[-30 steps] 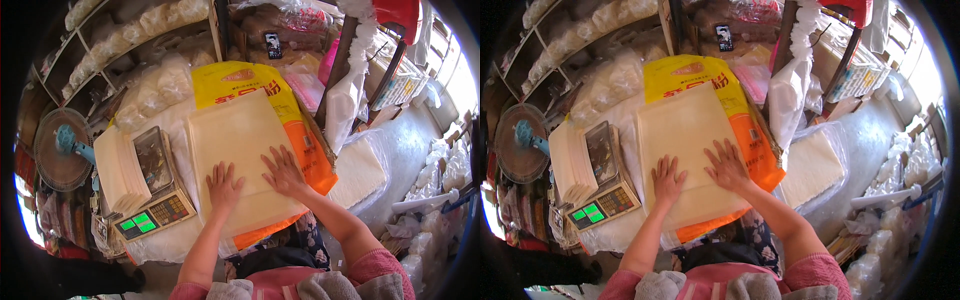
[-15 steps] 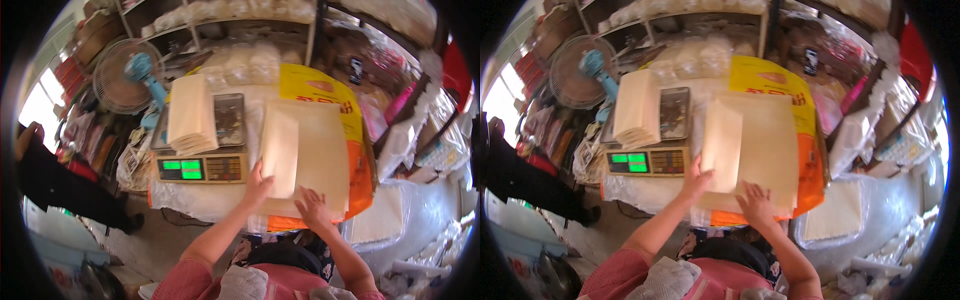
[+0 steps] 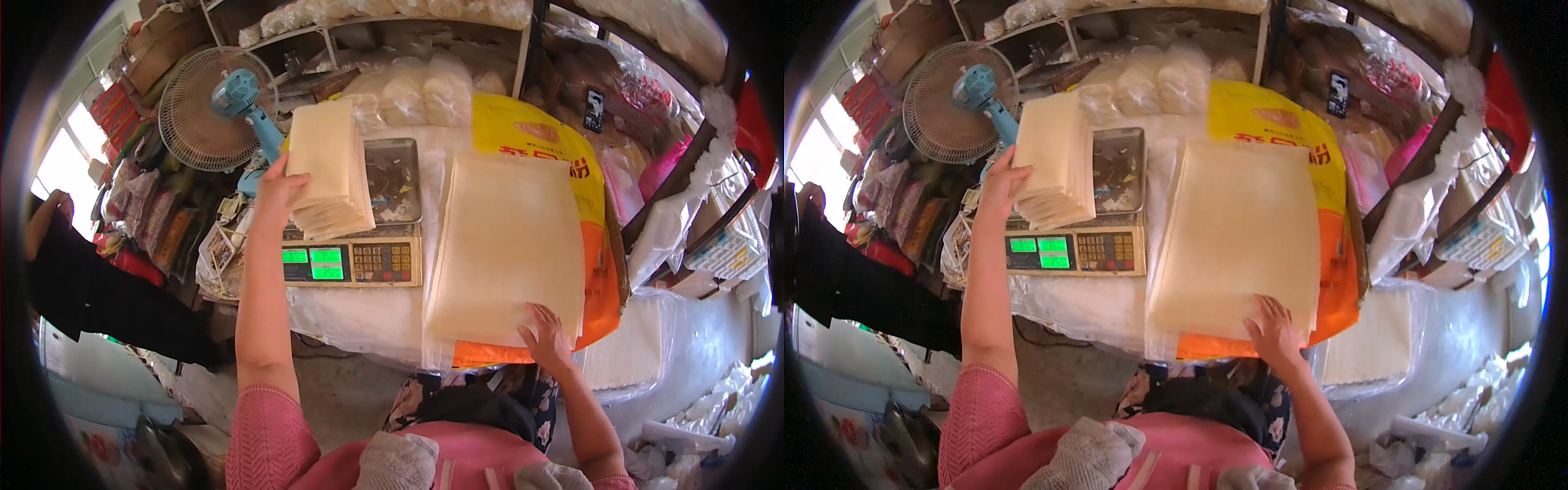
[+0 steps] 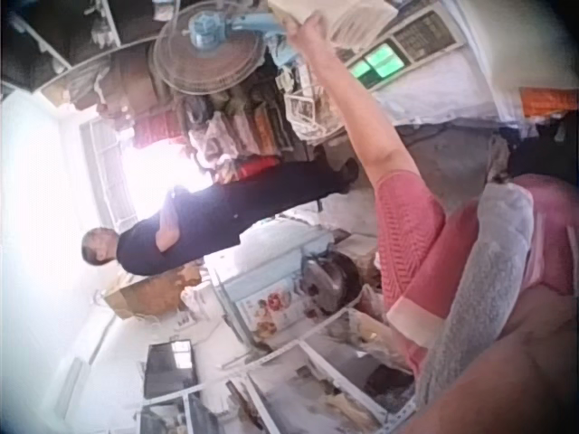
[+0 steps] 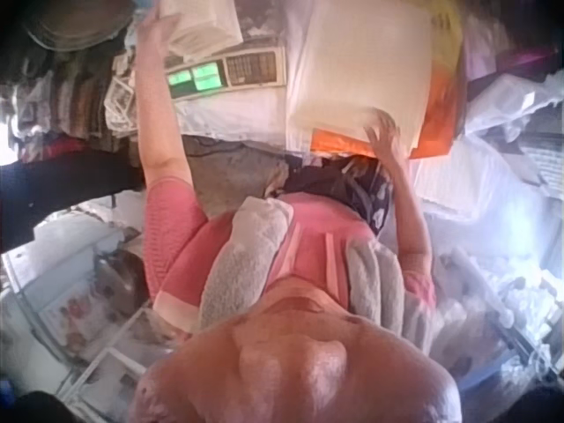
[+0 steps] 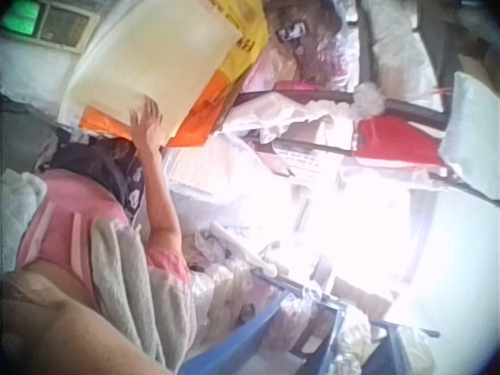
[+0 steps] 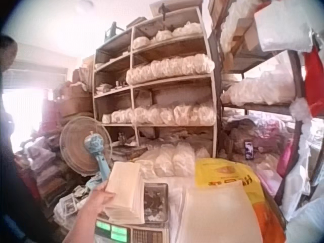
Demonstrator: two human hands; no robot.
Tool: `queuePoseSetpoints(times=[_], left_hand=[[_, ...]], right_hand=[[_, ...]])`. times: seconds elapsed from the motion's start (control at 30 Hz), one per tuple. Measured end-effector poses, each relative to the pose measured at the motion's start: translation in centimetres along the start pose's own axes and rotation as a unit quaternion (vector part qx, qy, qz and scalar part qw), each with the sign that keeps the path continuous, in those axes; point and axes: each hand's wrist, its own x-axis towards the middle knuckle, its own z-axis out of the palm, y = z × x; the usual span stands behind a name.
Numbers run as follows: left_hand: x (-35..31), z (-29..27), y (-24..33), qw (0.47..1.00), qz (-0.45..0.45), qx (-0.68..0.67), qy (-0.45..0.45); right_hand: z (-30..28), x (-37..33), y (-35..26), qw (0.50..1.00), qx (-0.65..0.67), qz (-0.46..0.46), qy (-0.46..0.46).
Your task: The person separates and counts thin paper food wrappers, placing them onto a digital scale and then into stacks on a table. The person handles the sheets individually, smooths them, and uses a pink spray bottle on the workspace.
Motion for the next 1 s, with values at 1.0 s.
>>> queuePoseSetpoints(times=[1.0], left_hand=[[7.4, 5.3, -1.9, 0.761, 0.099, 0.641, -0.013]], right_hand=[[9.7, 4.7, -7.6, 0.920, -0.230, -0.314, 0.043]])
